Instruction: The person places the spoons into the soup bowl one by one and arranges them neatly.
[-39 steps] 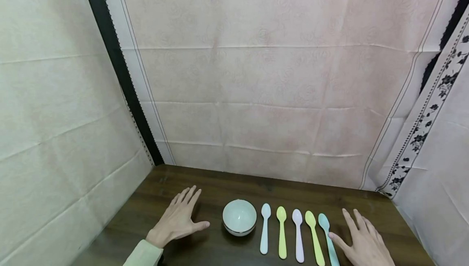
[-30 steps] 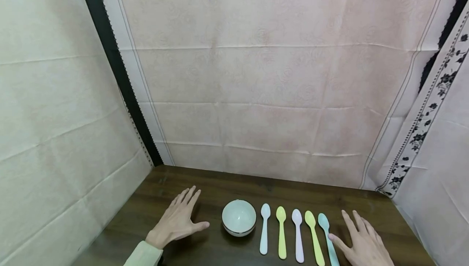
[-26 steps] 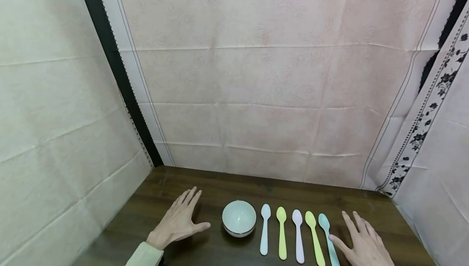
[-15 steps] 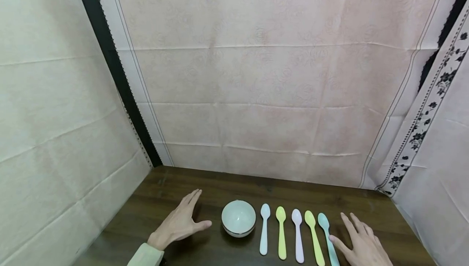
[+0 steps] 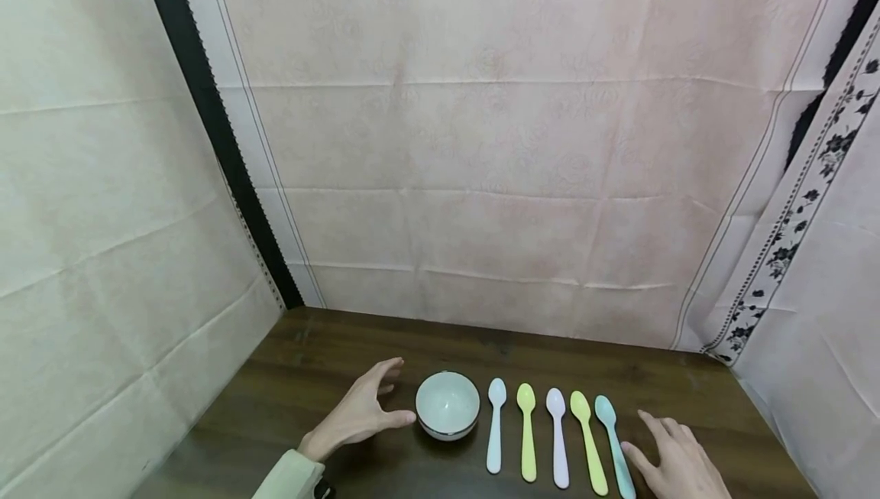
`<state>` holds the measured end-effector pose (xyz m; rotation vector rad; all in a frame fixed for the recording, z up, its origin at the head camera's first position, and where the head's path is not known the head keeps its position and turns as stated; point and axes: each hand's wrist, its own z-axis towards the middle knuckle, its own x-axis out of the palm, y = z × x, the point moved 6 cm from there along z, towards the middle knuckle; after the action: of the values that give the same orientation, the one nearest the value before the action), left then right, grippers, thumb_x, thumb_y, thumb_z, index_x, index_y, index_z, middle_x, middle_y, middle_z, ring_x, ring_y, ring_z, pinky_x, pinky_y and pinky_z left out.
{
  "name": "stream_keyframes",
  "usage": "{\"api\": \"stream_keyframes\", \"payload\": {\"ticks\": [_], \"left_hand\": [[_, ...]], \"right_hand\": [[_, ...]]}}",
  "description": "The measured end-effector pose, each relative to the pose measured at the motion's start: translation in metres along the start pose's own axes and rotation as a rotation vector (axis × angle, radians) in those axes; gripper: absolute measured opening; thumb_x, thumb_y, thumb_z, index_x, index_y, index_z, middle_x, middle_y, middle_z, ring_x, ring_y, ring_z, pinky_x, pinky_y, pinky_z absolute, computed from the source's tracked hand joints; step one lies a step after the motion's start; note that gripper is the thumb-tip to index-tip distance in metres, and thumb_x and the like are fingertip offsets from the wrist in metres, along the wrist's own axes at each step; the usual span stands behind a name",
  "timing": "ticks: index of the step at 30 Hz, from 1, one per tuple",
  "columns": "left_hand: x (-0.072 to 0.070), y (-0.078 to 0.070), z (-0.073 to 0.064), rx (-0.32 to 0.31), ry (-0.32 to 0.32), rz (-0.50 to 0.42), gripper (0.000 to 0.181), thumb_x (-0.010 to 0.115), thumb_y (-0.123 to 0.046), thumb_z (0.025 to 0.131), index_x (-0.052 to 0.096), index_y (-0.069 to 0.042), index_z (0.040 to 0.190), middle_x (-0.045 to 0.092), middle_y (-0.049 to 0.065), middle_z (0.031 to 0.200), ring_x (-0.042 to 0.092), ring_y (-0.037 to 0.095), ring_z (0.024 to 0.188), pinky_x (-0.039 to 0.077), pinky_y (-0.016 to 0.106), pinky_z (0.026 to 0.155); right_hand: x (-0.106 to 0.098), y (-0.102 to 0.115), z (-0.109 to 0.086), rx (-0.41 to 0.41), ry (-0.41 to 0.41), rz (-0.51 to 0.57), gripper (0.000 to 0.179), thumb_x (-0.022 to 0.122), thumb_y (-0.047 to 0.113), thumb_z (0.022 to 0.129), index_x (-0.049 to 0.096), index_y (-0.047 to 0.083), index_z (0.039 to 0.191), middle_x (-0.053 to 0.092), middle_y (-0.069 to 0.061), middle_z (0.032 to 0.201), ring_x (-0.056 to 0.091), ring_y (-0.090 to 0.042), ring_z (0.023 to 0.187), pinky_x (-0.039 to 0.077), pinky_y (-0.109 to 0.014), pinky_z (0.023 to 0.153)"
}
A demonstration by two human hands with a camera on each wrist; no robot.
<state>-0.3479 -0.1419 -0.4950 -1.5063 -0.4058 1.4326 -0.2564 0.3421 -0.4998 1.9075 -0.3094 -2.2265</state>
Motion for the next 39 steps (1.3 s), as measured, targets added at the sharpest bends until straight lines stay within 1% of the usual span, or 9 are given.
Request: {"api": "stream_keyframes", "payload": {"ticks": [6,11,16,21,24,26,28,33,39], "left_hand": [[0.013,-0.011,0.008,0.05,0.024,-0.026,0.109,0.096,-0.03,0.081,0.036,0.006,0.164,0.048,0.031,0.163,0.053,0.051,0.147,0.051,0.058,0.116],[0.023,-0.013,0.014,0.064,0.022,0.098,0.112,0.097,-0.04,0.078,0.038,0.002,0.164,0.052,0.025,0.162,0.059,0.044,0.143,0.054,0.06,0.113],[0.032,-0.014,0.018,0.067,0.031,0.219,0.116,0.096,-0.052,0.076,0.042,0.001,0.163,0.051,0.022,0.165,0.053,0.044,0.15,0.048,0.067,0.116],[0.037,-0.014,0.02,0.065,0.031,0.218,0.113,0.097,-0.052,0.074,0.045,0.0,0.161,0.051,0.022,0.165,0.051,0.045,0.152,0.046,0.07,0.118],[0.039,-0.014,0.02,0.064,0.032,0.219,0.111,0.097,-0.051,0.075,0.046,-0.001,0.161,0.052,0.021,0.164,0.052,0.044,0.151,0.046,0.069,0.117],[0.04,-0.013,0.021,0.068,0.035,0.214,0.111,0.097,-0.051,0.075,0.047,-0.001,0.16,0.053,0.021,0.163,0.053,0.043,0.15,0.047,0.068,0.116],[0.041,-0.012,0.022,0.07,0.038,0.209,0.111,0.097,-0.052,0.075,0.047,-0.001,0.16,0.053,0.021,0.163,0.055,0.042,0.148,0.049,0.066,0.115],[0.043,-0.01,0.024,0.078,0.044,0.201,0.111,0.098,-0.052,0.074,0.048,-0.002,0.159,0.055,0.019,0.161,0.059,0.038,0.143,0.053,0.06,0.111],[0.043,-0.012,0.025,0.101,0.052,0.212,0.11,0.1,-0.05,0.073,0.05,-0.001,0.158,0.058,0.017,0.157,0.063,0.036,0.138,0.056,0.054,0.108]], "right_hand": [[0.005,0.0,-0.001,0.05,0.048,0.04,0.066,0.079,0.043,0.098,0.065,-0.009,0.137,0.07,-0.01,0.107,0.067,-0.031,0.099,0.057,-0.053,0.081],[0.01,0.003,-0.003,0.067,0.052,0.07,0.06,0.083,0.037,0.095,0.069,-0.011,0.127,0.067,-0.002,0.092,0.061,-0.018,0.08,0.051,-0.041,0.069],[0.014,0.005,-0.004,0.084,0.051,0.08,0.052,0.086,0.033,0.092,0.073,-0.011,0.116,0.066,0.0,0.084,0.06,-0.017,0.076,0.051,-0.04,0.068],[0.019,0.005,-0.006,0.099,0.095,0.081,0.042,0.087,0.033,0.09,0.076,-0.004,0.107,0.062,0.001,0.08,0.057,-0.017,0.075,0.048,-0.039,0.067],[0.022,0.007,-0.008,0.107,0.116,0.092,0.031,0.087,0.033,0.09,0.07,0.008,0.087,0.056,0.003,0.075,0.052,-0.017,0.071,0.042,-0.037,0.064],[0.025,0.007,-0.007,0.122,0.127,0.096,0.034,0.087,0.033,0.089,0.063,0.012,0.078,0.053,0.003,0.073,0.049,-0.017,0.069,0.039,-0.035,0.063],[0.029,0.003,-0.007,0.138,0.14,0.101,0.034,0.087,0.034,0.089,0.063,0.013,0.077,0.054,0.004,0.073,0.05,-0.017,0.068,0.039,-0.035,0.062],[0.044,-0.014,-0.002,0.195,0.21,0.077,0.038,0.088,0.04,0.089,0.078,0.006,0.1,0.063,0.003,0.077,0.055,-0.014,0.07,0.046,-0.036,0.066],[0.046,-0.009,-0.001,0.187,0.233,0.093,0.039,0.088,0.034,0.09,0.078,-0.001,0.102,0.065,0.001,0.073,0.059,-0.015,0.069,0.05,-0.038,0.066]]}}
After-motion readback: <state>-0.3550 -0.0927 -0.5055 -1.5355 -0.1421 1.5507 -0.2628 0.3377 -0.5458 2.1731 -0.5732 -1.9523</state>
